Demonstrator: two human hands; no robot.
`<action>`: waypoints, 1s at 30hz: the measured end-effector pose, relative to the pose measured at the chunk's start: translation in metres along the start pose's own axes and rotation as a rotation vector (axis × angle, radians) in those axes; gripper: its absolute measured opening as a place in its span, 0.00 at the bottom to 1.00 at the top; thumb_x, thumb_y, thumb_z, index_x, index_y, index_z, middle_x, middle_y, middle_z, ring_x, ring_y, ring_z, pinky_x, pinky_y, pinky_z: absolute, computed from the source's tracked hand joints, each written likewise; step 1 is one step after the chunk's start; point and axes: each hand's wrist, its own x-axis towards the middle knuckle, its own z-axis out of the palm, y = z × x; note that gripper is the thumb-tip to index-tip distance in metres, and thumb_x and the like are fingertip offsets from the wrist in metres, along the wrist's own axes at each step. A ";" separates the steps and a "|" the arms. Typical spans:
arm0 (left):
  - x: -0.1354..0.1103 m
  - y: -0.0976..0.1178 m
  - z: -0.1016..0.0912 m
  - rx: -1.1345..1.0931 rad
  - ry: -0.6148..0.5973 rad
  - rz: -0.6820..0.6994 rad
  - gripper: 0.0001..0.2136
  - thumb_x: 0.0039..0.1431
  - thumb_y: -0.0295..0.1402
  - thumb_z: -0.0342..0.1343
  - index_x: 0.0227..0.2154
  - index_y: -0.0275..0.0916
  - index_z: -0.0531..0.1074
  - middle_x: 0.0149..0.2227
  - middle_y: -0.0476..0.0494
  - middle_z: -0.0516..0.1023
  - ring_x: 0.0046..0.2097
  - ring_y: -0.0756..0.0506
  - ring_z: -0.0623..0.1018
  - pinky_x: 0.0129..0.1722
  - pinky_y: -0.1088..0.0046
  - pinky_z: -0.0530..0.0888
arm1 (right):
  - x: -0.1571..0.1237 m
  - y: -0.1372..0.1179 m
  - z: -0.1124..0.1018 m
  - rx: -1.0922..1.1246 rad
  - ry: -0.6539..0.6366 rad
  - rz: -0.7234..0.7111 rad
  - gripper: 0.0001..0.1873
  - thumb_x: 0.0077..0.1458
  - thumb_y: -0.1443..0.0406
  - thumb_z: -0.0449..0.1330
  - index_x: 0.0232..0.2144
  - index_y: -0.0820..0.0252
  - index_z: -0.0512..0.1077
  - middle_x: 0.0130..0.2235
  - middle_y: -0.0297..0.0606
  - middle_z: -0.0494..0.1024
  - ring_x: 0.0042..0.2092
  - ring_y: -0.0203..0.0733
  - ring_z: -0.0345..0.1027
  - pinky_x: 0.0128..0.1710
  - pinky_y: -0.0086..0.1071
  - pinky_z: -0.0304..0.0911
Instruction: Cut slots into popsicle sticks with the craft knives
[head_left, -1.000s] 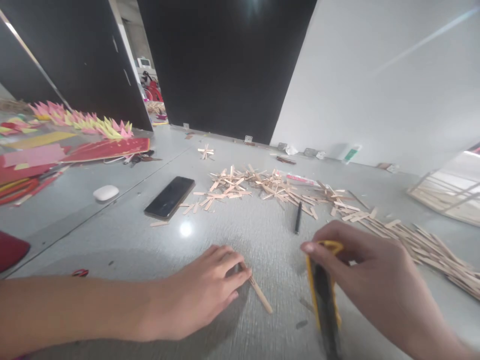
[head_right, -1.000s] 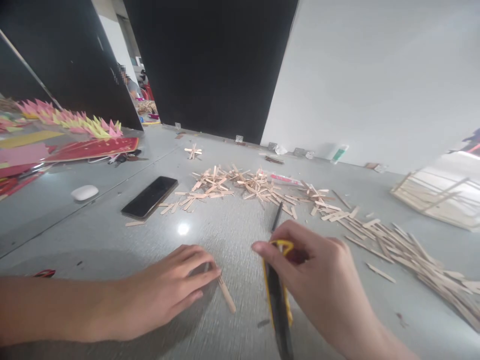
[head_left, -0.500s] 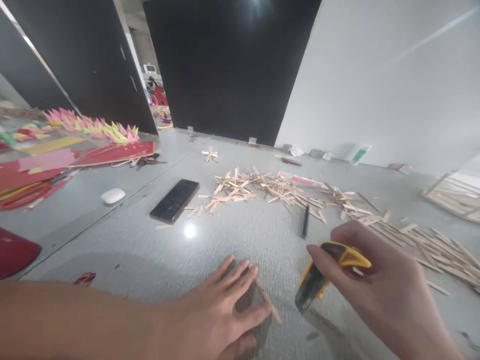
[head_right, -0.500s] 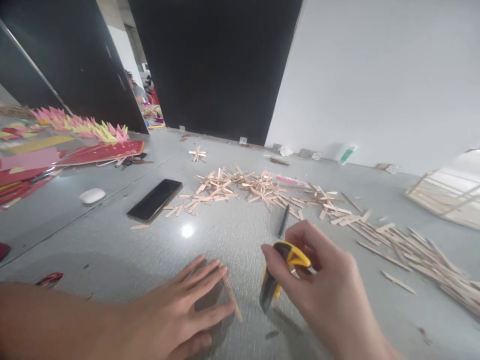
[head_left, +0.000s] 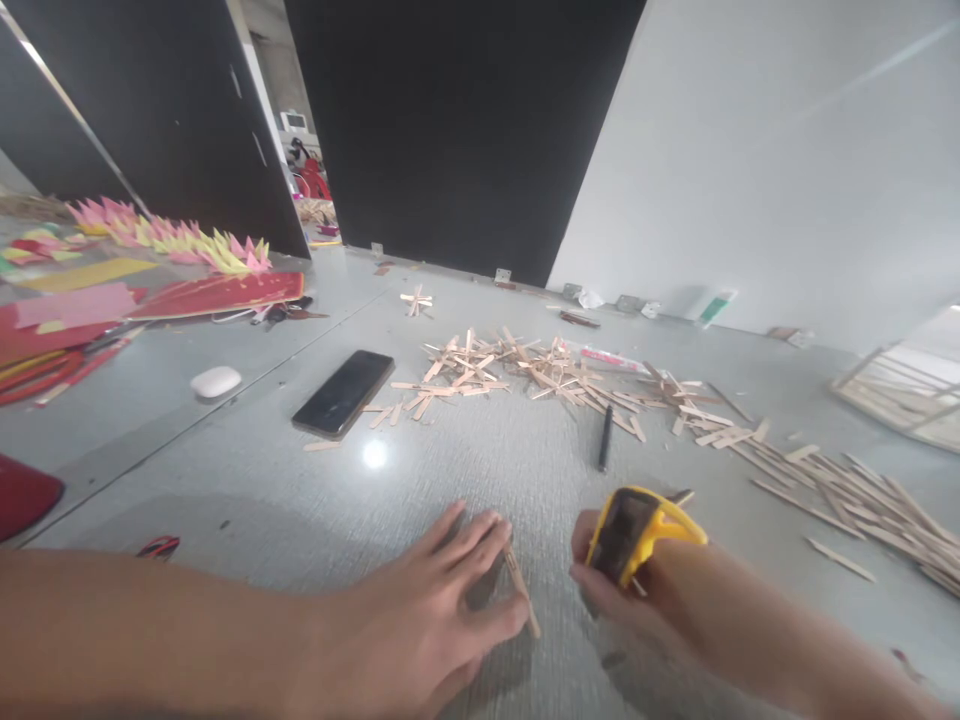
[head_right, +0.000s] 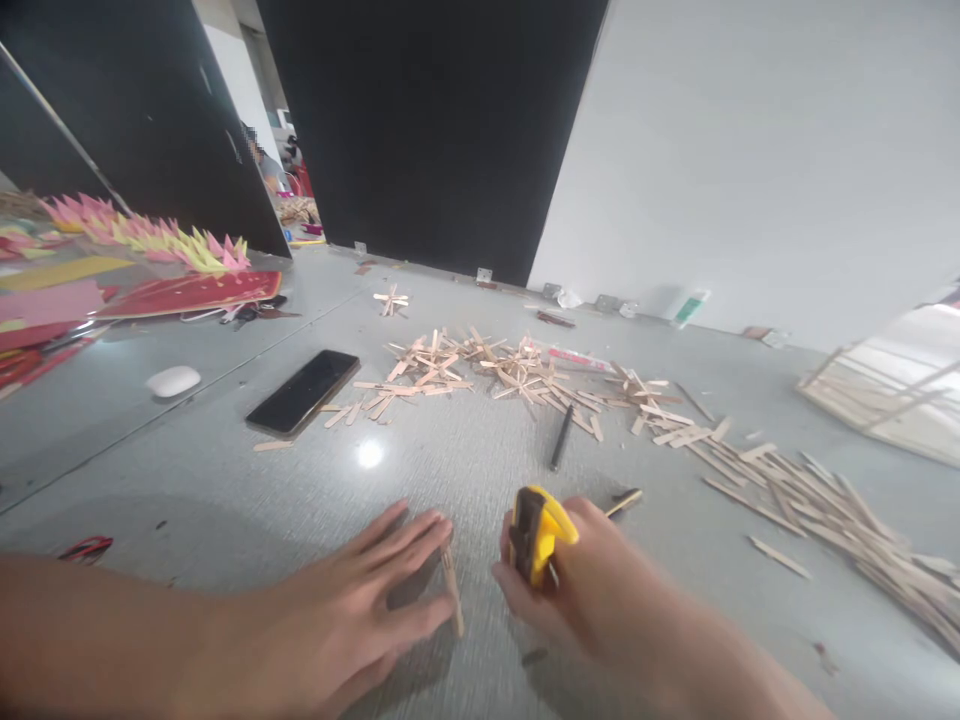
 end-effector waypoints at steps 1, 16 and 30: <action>0.000 0.000 0.000 -0.004 0.005 0.000 0.20 0.73 0.33 0.50 0.65 0.38 0.64 0.73 0.25 0.51 0.74 0.28 0.52 0.70 0.42 0.56 | 0.000 0.001 0.002 0.041 0.002 0.004 0.16 0.65 0.57 0.54 0.25 0.54 0.69 0.25 0.31 0.74 0.24 0.35 0.65 0.25 0.30 0.63; 0.002 -0.001 0.000 0.127 0.092 0.057 0.23 0.74 0.35 0.48 0.69 0.38 0.59 0.69 0.22 0.62 0.71 0.28 0.61 0.67 0.44 0.62 | 0.008 -0.025 0.054 0.563 0.174 0.183 0.16 0.66 0.51 0.58 0.32 0.53 0.74 0.23 0.29 0.74 0.25 0.36 0.69 0.26 0.29 0.64; 0.004 -0.004 0.005 0.196 0.120 0.096 0.21 0.75 0.38 0.48 0.65 0.36 0.63 0.66 0.20 0.65 0.69 0.27 0.64 0.68 0.47 0.64 | 0.009 -0.023 0.059 0.581 0.229 0.138 0.13 0.67 0.54 0.59 0.32 0.53 0.74 0.24 0.27 0.75 0.26 0.34 0.68 0.31 0.31 0.62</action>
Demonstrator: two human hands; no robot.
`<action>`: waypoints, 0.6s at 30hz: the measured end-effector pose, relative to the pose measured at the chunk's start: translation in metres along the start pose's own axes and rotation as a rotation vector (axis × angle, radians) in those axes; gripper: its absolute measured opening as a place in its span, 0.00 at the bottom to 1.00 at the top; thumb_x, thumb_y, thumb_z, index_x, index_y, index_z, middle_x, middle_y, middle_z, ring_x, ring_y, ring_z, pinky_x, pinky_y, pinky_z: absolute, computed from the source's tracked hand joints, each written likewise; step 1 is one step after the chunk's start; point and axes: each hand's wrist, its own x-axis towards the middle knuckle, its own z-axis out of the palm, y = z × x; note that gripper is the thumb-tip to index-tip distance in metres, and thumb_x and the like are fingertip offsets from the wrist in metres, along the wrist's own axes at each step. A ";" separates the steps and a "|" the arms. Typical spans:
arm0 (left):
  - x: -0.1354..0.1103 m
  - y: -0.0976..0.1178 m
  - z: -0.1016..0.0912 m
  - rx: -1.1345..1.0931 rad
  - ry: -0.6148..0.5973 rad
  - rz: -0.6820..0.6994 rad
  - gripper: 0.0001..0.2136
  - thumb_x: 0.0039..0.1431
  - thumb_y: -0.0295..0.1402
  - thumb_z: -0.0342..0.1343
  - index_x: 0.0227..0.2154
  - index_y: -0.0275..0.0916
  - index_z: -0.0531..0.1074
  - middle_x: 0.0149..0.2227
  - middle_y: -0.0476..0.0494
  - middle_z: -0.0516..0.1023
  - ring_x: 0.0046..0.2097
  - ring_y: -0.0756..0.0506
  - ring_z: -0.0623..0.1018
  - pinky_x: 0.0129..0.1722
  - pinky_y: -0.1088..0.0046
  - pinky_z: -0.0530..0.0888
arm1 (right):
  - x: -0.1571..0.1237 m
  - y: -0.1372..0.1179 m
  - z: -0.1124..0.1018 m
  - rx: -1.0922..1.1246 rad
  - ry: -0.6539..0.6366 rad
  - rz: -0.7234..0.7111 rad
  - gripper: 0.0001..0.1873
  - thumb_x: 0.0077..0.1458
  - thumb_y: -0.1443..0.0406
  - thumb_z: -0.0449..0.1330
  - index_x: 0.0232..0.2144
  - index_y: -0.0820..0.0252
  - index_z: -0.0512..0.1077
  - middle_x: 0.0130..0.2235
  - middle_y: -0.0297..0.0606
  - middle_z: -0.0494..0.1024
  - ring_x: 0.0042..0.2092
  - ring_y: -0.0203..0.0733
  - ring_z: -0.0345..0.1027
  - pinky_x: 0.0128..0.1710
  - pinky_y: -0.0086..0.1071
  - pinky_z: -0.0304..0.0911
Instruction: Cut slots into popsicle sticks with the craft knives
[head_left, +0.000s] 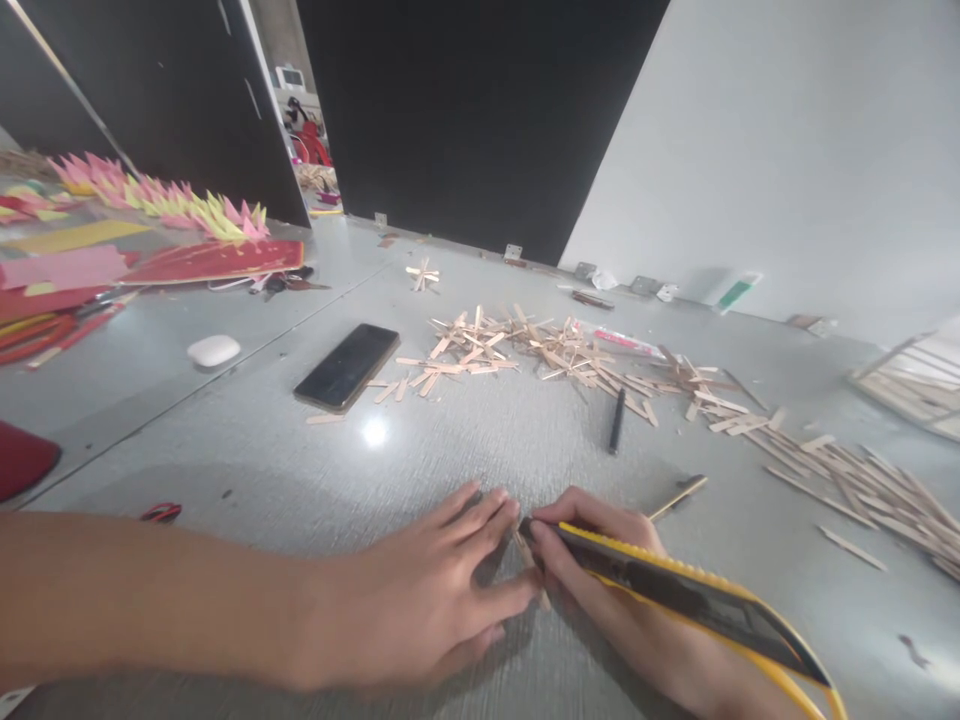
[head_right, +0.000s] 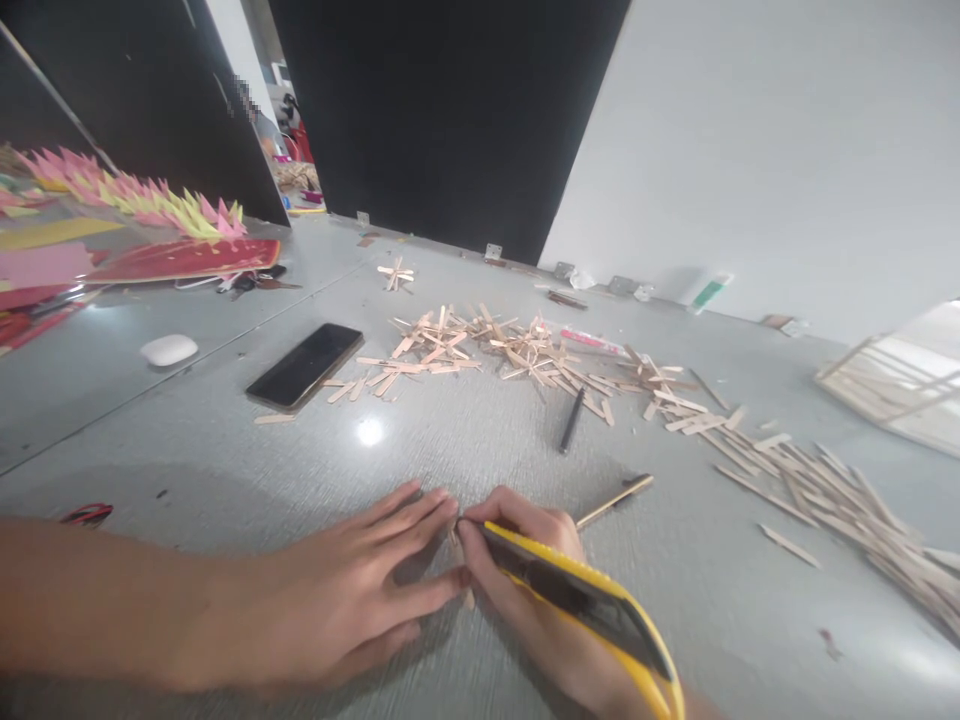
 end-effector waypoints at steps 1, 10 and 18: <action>0.000 0.000 -0.001 -0.002 -0.004 0.002 0.21 0.75 0.38 0.47 0.65 0.37 0.63 0.66 0.20 0.65 0.69 0.27 0.64 0.68 0.48 0.64 | 0.000 0.000 0.000 -0.004 -0.005 -0.005 0.14 0.67 0.54 0.59 0.32 0.53 0.74 0.25 0.27 0.75 0.27 0.34 0.68 0.32 0.32 0.62; 0.001 0.000 0.000 0.055 0.021 0.010 0.24 0.76 0.39 0.45 0.68 0.32 0.59 0.66 0.20 0.66 0.69 0.29 0.66 0.67 0.50 0.65 | 0.001 -0.002 0.004 -0.162 -0.003 0.049 0.22 0.69 0.49 0.51 0.26 0.53 0.64 0.26 0.30 0.70 0.31 0.40 0.66 0.34 0.38 0.62; 0.003 0.001 0.000 0.130 0.046 0.042 0.24 0.75 0.38 0.46 0.66 0.29 0.63 0.64 0.21 0.69 0.67 0.29 0.69 0.66 0.52 0.65 | 0.000 0.000 0.006 -0.151 -0.041 0.046 0.22 0.71 0.51 0.48 0.26 0.52 0.59 0.26 0.31 0.67 0.31 0.42 0.64 0.34 0.41 0.62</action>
